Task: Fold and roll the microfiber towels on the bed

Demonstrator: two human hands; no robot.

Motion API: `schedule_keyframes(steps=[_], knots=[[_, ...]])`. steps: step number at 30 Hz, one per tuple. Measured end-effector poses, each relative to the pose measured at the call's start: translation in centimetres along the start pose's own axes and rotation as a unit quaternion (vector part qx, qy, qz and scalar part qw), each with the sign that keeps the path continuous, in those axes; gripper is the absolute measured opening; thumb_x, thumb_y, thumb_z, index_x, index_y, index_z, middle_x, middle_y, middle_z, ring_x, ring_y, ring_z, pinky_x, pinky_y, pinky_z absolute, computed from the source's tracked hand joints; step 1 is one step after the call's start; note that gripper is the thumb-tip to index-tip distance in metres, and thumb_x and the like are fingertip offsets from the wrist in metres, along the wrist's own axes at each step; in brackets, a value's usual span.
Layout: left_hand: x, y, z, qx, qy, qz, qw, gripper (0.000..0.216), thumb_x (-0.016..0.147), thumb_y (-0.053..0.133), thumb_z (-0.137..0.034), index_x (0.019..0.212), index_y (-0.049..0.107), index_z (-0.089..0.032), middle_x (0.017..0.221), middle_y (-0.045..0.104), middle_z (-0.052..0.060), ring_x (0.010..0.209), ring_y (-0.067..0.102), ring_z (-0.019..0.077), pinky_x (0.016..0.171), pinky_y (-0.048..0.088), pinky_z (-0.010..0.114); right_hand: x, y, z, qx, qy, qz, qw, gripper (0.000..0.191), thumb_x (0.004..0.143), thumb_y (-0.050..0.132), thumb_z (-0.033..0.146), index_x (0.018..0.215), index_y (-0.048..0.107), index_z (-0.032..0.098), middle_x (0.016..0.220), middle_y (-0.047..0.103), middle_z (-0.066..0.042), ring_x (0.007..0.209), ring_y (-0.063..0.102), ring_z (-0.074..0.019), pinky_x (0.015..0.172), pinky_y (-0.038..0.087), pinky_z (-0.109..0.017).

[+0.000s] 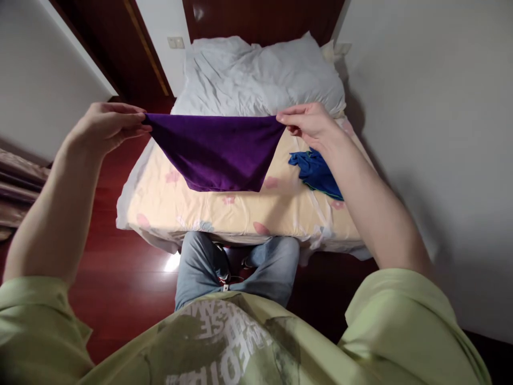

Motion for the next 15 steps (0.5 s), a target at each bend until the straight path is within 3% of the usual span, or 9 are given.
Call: schedule_keyframes(steps=[3, 7, 12, 15], knots=[[-0.2, 0.3, 0.4, -0.025, -0.003, 0.029, 0.999, 0.036, 0.099, 0.073, -0.001, 0.128, 0.06, 0.016, 0.107, 0.07, 0.016, 0.107, 0.079, 0.0262, 0.12, 0.046, 0.067, -0.5, -1.0, -0.4, 0.015, 0.028, -0.009, 0.999, 0.017, 0.093, 0.088, 0.02, 0.104, 0.08, 0.009, 0.072, 0.067, -0.001, 0.057, 0.055, -0.0043, 0.052, 0.039, -0.019], [0.8, 0.6, 2.1, -0.036, -0.013, 0.052, 0.998, 0.039, 0.099, 0.077, -0.007, 0.126, 0.06, 0.016, 0.112, 0.07, 0.017, 0.117, 0.076, 0.0336, 0.12, 0.043, 0.071, -0.6, -1.3, -1.4, 0.011, 0.05, -0.006, 0.999, 0.019, 0.092, 0.089, 0.02, 0.101, 0.077, 0.008, 0.081, 0.071, -0.007, 0.063, 0.065, -0.0078, 0.053, 0.043, -0.019], [4.6, 1.1, 5.5, 0.058, -0.012, 0.031, 0.998, 0.049, 0.094, 0.088, -0.018, 0.125, 0.066, 0.012, 0.113, 0.073, 0.019, 0.125, 0.071, 0.0435, 0.118, 0.032, 0.082, 0.3, 0.0, -3.0, -0.027, 0.072, -0.066, 0.995, 0.016, 0.089, 0.089, 0.01, 0.097, 0.076, 0.007, 0.079, 0.074, -0.006, 0.055, 0.062, -0.0061, 0.048, 0.038, -0.017], [7.8, 2.1, 7.4, 0.082, 0.017, 0.008, 0.996, 0.05, 0.09, 0.091, -0.022, 0.122, 0.07, 0.01, 0.107, 0.075, 0.019, 0.124, 0.072, 0.0445, 0.116, 0.034, 0.083, 2.4, 1.2, -4.4, -0.036, 0.059, -0.11, 0.992, 0.013, 0.089, 0.088, 0.008, 0.094, 0.075, 0.007, 0.074, 0.072, -0.003, 0.05, 0.058, -0.0036, 0.045, 0.036, -0.016]])
Point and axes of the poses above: each hand's wrist, its own x-axis towards the middle knuckle, its own y-axis out of the palm, z = x × y, the point moved 1 cm from there along x, towards the middle knuckle
